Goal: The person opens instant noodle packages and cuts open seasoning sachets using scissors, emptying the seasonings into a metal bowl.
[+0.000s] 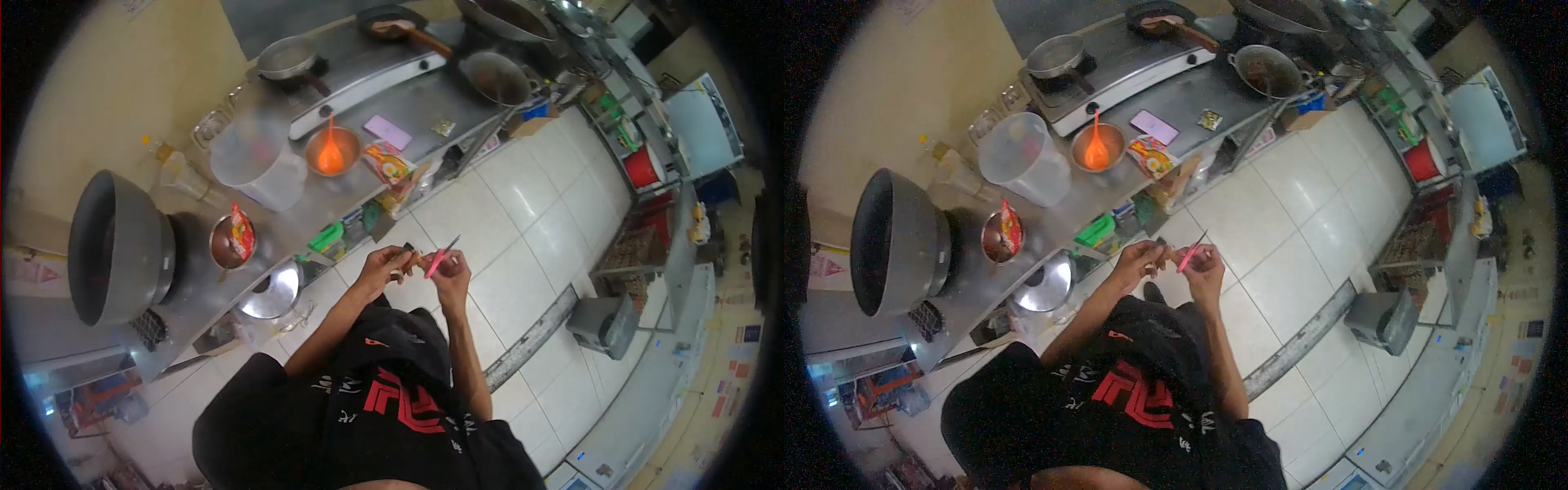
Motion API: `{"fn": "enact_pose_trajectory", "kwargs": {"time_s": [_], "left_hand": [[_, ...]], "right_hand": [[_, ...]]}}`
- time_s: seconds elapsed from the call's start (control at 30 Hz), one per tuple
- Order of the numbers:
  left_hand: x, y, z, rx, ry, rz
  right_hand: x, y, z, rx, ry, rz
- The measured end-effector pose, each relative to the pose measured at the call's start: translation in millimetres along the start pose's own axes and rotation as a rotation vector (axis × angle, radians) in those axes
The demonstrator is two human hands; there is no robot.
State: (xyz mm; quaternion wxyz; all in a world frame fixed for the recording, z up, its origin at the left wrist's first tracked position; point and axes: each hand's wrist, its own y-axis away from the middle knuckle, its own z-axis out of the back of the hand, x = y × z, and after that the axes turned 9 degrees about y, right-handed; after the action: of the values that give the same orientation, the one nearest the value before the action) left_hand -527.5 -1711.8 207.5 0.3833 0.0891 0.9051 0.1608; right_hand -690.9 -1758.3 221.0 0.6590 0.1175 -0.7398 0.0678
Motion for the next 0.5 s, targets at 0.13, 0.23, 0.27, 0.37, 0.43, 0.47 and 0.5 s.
{"fn": "enact_pose_trajectory", "kwargs": {"time_s": [0.13,0.23,0.27,0.37,0.43,0.47,0.5], "left_hand": [[-19.3,-38.4,45.9,-0.282,0.007,-0.183],[-50.3,-48.4,57.3,-0.455,0.207,-0.357],[-61.1,-51.6,57.9,-0.498,0.171,-0.423],[-84.0,-71.8,77.1,-0.633,0.133,-0.489],[-101.9,-88.7,75.3,-0.734,0.114,-0.542],[-109.4,-99.1,73.8,-0.81,0.095,-0.595],[-114.2,-111.0,79.1,-0.836,0.096,-0.596]], "right_hand": [[-11.9,-70.1,-17.7,0.174,-0.003,-0.17],[-34.7,-117.9,-31.5,0.481,0.262,-0.239],[-43.1,-135.0,-34.2,0.625,0.221,-0.315],[-54.2,-179.4,-56.1,0.797,0.184,-0.395],[-60.7,-213.4,-68.3,0.975,0.371,-0.448],[-63.9,-229.5,-72.4,1.016,0.302,-0.479],[-64.0,-244.1,-78.6,1.039,0.295,-0.491]]}}
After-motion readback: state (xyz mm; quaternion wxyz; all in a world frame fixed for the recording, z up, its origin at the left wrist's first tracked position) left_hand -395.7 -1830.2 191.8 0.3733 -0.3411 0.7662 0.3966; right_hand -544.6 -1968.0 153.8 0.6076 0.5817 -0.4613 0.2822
